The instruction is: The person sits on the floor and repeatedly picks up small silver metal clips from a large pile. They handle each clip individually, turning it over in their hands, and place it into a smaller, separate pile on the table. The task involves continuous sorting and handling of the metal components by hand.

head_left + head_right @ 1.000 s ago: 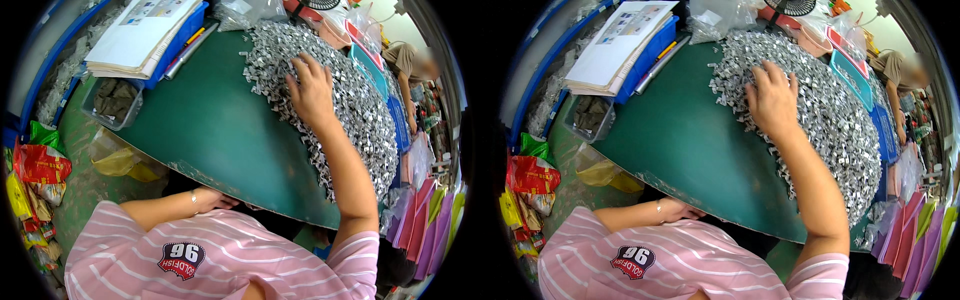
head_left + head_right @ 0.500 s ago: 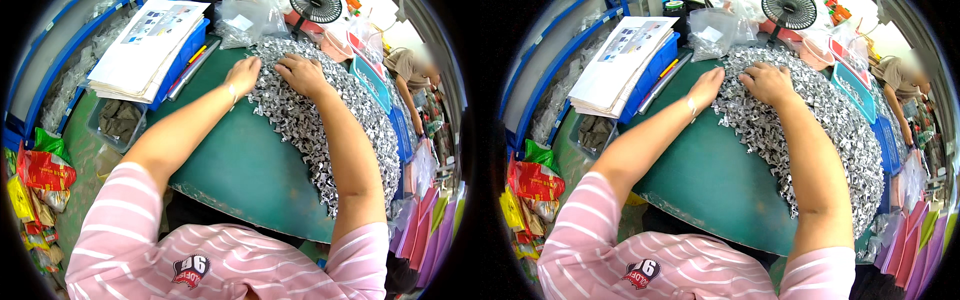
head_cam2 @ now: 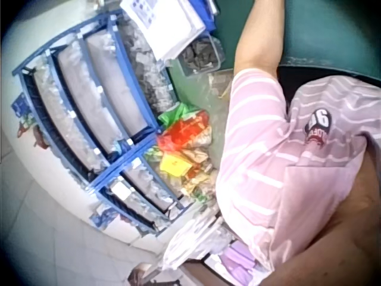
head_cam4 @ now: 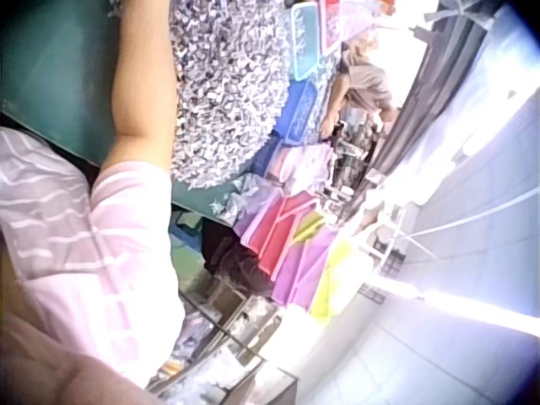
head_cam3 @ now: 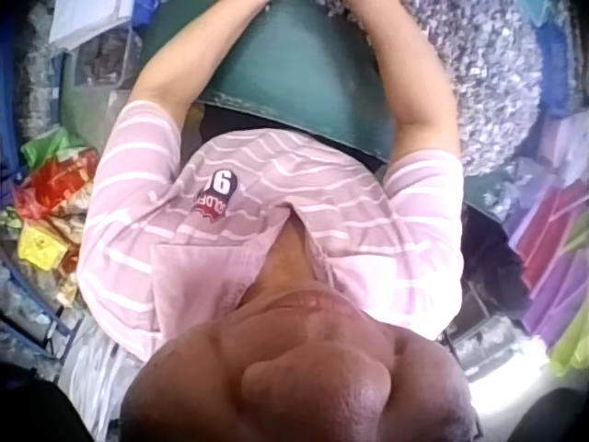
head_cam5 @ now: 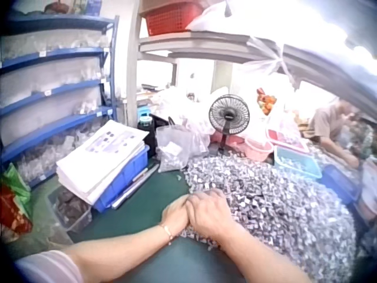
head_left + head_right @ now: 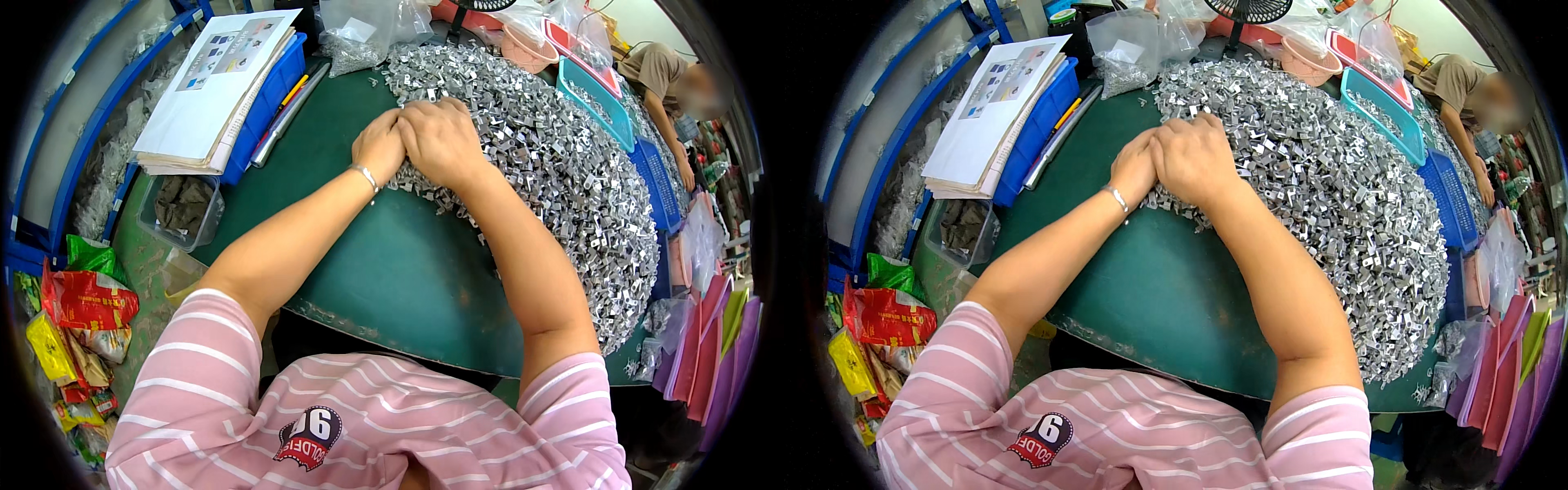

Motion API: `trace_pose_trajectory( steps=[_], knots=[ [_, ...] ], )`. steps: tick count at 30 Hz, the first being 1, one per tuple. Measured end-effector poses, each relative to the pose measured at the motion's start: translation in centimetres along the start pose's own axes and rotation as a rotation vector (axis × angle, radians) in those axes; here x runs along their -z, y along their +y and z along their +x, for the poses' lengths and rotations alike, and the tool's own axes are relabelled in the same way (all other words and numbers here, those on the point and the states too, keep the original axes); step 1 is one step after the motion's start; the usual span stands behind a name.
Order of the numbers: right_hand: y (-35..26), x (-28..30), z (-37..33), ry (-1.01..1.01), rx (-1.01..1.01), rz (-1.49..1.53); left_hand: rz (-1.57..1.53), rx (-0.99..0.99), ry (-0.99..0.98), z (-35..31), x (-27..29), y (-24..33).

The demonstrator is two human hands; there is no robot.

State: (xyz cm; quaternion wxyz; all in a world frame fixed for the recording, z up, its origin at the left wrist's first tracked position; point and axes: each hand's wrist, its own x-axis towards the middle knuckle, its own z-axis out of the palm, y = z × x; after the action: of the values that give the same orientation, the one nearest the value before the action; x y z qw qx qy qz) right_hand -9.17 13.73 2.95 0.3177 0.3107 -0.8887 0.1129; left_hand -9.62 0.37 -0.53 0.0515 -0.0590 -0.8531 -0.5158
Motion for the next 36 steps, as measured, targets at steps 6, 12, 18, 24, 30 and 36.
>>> trace_pose_trajectory(
  steps=[6,12,18,24,30,36],
  knots=[
    [-4.2,3.2,-4.9,0.014,-0.078,0.083,-0.044,-0.178,0.052,-5.8,-1.0,-0.6],
    [-7.8,7.8,-12.6,-0.192,-0.227,0.117,0.257,-0.466,-0.156,-12.0,-1.5,0.7],
    [-11.6,11.1,-18.6,-0.309,-0.383,0.104,0.357,-0.754,-0.424,-15.9,-0.5,0.9],
    [-12.4,12.8,-22.1,-0.196,-0.581,0.017,0.606,-0.877,-0.432,-13.0,-1.8,2.5],
    [-12.0,14.6,-23.8,0.159,-0.774,0.15,0.495,-0.81,-0.245,-13.3,-0.7,3.3],
    [-14.6,14.3,-23.7,0.06,-0.699,0.177,0.142,-0.793,-0.419,-18.7,0.4,3.5]
  ],
)
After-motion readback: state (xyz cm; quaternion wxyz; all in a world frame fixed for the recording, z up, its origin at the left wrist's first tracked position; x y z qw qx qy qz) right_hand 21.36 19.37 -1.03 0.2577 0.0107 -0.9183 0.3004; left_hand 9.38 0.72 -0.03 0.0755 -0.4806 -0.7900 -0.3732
